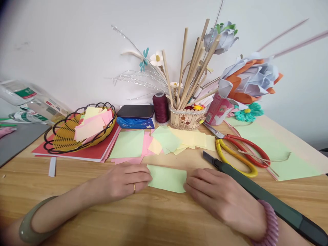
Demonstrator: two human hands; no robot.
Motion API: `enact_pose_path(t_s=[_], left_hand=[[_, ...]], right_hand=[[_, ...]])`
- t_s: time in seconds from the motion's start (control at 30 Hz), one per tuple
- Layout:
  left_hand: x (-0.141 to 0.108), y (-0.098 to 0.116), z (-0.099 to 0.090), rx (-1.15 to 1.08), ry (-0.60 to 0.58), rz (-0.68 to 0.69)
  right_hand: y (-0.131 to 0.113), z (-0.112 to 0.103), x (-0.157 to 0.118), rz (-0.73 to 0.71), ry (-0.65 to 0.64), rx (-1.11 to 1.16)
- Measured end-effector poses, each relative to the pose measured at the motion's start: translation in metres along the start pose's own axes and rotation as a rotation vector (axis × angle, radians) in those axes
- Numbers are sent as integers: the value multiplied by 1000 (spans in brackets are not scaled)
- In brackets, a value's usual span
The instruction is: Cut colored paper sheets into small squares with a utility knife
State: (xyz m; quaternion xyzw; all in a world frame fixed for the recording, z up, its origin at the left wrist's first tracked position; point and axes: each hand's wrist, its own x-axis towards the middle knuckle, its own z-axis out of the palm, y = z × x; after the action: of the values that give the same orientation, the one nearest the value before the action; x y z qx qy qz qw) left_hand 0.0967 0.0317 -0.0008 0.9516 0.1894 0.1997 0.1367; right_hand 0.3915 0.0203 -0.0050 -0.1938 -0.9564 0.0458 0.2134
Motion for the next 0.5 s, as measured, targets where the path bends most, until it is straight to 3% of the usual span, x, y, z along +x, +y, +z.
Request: enact_pose_path(t_s=[0.17, 0.5], left_hand=[[1, 2, 2, 174, -140, 21], [23, 20, 3, 366, -322, 64]], right_hand=[[-1, -2, 10, 56, -77, -8], [-9, -5, 16, 59, -36, -89]])
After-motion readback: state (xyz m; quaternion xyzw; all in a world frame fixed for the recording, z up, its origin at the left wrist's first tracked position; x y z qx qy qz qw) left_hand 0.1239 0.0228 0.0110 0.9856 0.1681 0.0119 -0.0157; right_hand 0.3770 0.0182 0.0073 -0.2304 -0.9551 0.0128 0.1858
